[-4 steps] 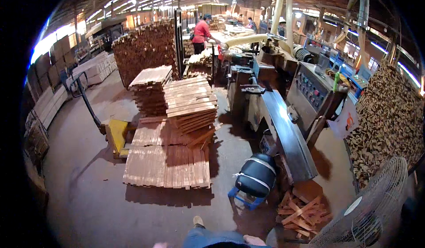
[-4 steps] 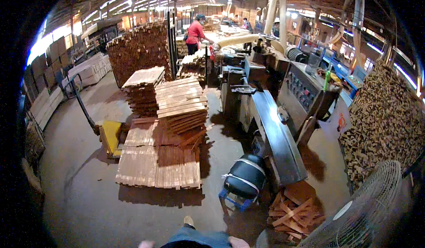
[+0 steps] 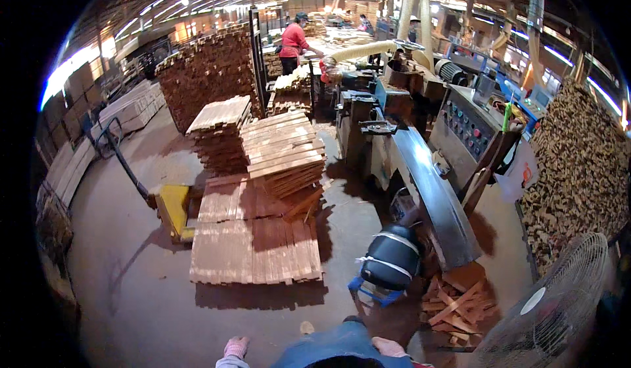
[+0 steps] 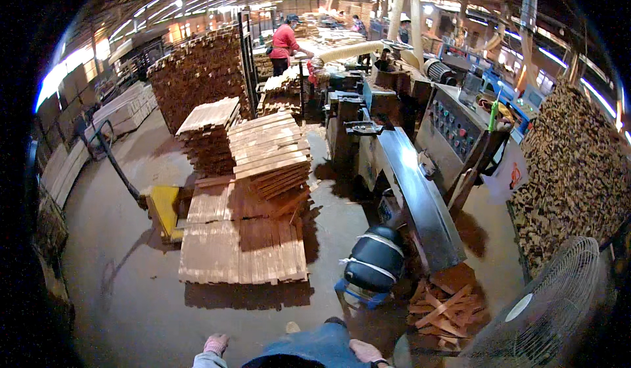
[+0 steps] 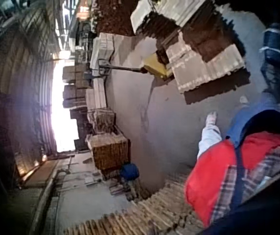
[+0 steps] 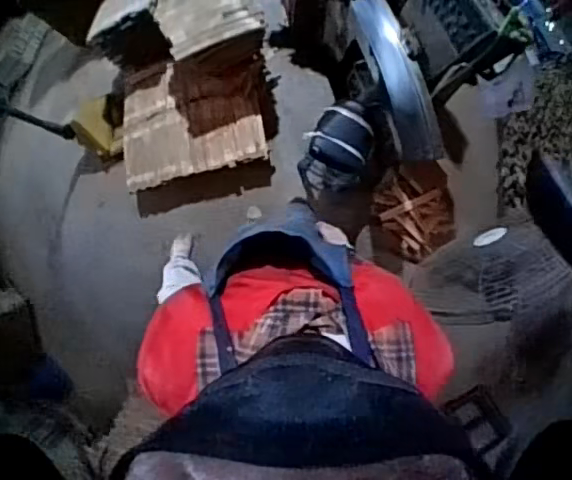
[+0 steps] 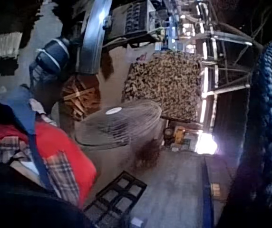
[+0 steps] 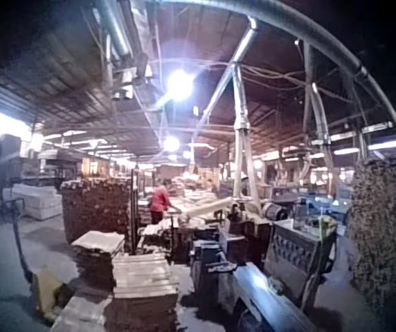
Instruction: The person picks up wood slabs from a pallet and feeds them into a processing machine one at a time.
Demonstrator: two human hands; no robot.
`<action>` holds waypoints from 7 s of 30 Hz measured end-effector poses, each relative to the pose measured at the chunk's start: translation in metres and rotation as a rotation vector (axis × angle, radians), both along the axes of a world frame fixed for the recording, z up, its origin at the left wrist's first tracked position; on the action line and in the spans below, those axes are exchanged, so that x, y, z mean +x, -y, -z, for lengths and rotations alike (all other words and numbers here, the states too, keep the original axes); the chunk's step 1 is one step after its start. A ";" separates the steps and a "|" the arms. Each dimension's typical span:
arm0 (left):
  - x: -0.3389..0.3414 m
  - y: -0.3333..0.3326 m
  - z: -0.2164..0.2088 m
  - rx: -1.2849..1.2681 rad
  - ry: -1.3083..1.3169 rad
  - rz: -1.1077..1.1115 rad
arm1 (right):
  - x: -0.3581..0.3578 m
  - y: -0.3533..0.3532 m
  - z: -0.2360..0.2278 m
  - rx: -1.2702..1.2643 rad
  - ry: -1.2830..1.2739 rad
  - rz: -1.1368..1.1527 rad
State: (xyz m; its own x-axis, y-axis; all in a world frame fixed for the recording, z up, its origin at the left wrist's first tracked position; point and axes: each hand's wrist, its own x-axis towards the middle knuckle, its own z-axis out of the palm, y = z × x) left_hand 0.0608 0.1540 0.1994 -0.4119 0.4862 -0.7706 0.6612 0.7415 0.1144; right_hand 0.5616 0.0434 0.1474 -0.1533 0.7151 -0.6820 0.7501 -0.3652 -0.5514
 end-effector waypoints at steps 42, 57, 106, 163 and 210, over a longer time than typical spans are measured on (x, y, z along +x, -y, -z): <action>0.242 -0.872 0.166 0.638 -0.341 0.863 | 0.326 -0.652 0.259 -0.500 0.381 -0.057; 0.364 -1.006 0.125 0.846 0.264 0.754 | 0.189 -0.786 0.317 -0.570 0.282 -0.118; 0.398 -0.903 0.009 1.089 -0.508 1.375 | 0.164 -0.971 -0.065 1.454 0.130 -0.245; 0.219 -0.920 0.155 0.724 -0.623 0.777 | 0.401 -0.776 -0.022 1.306 0.665 0.239; 0.229 -0.965 0.213 0.950 -0.660 0.619 | 0.386 -0.708 -0.007 1.094 0.693 0.466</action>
